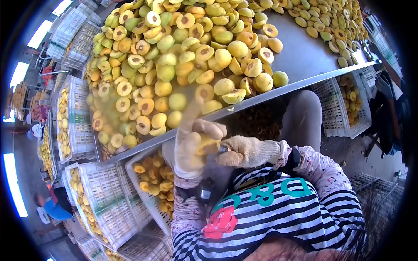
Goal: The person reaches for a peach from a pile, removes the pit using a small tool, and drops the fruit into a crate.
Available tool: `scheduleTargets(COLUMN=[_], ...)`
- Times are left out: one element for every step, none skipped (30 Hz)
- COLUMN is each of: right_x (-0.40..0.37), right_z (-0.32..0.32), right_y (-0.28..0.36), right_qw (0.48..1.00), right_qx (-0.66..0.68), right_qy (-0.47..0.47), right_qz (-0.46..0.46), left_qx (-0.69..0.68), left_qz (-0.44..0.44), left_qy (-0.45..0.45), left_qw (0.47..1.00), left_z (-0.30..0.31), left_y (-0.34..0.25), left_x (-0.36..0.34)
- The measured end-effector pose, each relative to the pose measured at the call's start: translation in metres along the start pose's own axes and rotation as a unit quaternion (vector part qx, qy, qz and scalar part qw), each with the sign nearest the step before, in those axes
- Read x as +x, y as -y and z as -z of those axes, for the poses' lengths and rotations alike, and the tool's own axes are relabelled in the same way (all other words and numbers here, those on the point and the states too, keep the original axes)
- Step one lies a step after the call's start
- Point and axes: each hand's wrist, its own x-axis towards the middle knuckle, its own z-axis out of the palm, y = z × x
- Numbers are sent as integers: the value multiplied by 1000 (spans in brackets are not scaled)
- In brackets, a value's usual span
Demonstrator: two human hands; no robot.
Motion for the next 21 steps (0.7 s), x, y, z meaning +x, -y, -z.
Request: scheduleTargets(right_x=[0,3,4,3,4,4,3,5,7,8,8,10,11,12,8,5,2,3,3,4,4], right_z=[0,-1,-6,-10,-13,-11,-5,-4,-3,-1,-12,-20,-19,-17,-9,-5,-4,-4,-6,-8,-9], right_y=[-1,0,-2,-4,-8,-11,-14,-16,-18,-20,-23,-27,-27,-27,-9,0,-6,-5,-4,-1,10], right_qw=[999,998,996,991,994,997,982,987,991,994,996,967,984,994,995,964,944,952,958,964,978], right_qx=[-8,-41,-71,-102,-74,13,98,85,72,58,-46,-149,-87,-27,87,198,266,246,230,212,170], right_qy=[-22,-41,-62,-83,-84,-14,56,51,45,39,-69,-174,-134,-99,-2,95,113,103,92,82,23], right_qz=[37,21,3,-17,6,-74,-151,-128,-105,-82,14,108,76,38,-57,-150,-159,-152,-146,-141,-118], left_qx=[2,16,27,37,60,74,89,106,116,155,193,231,215,214,214,213,207,200,192,206,220], left_qz=[-19,-16,-8,-1,4,12,20,26,25,32,41,49,67,89,112,136,128,119,115,49,-17], left_qy=[-49,-86,-124,-161,-159,-148,-136,-119,-87,-84,-80,-75,-75,-56,-37,-19,-4,12,28,-18,-64], left_qw=[999,996,992,986,986,986,986,987,989,984,977,969,971,971,970,967,970,972,974,977,973], left_z=[-2,0,1,3,5,7,8,10,12,13,13,12,11,13,16,18,17,17,17,16,12], left_y=[7,11,16,18,17,15,13,9,8,8,9,8,5,1,-5,-8,-10,-11,-12,-6,5], left_x=[-5,-8,-12,-15,-16,-17,-16,-13,-11,-11,-9,-7,-5,-3,-1,-1,-1,0,-1,-2,-5])
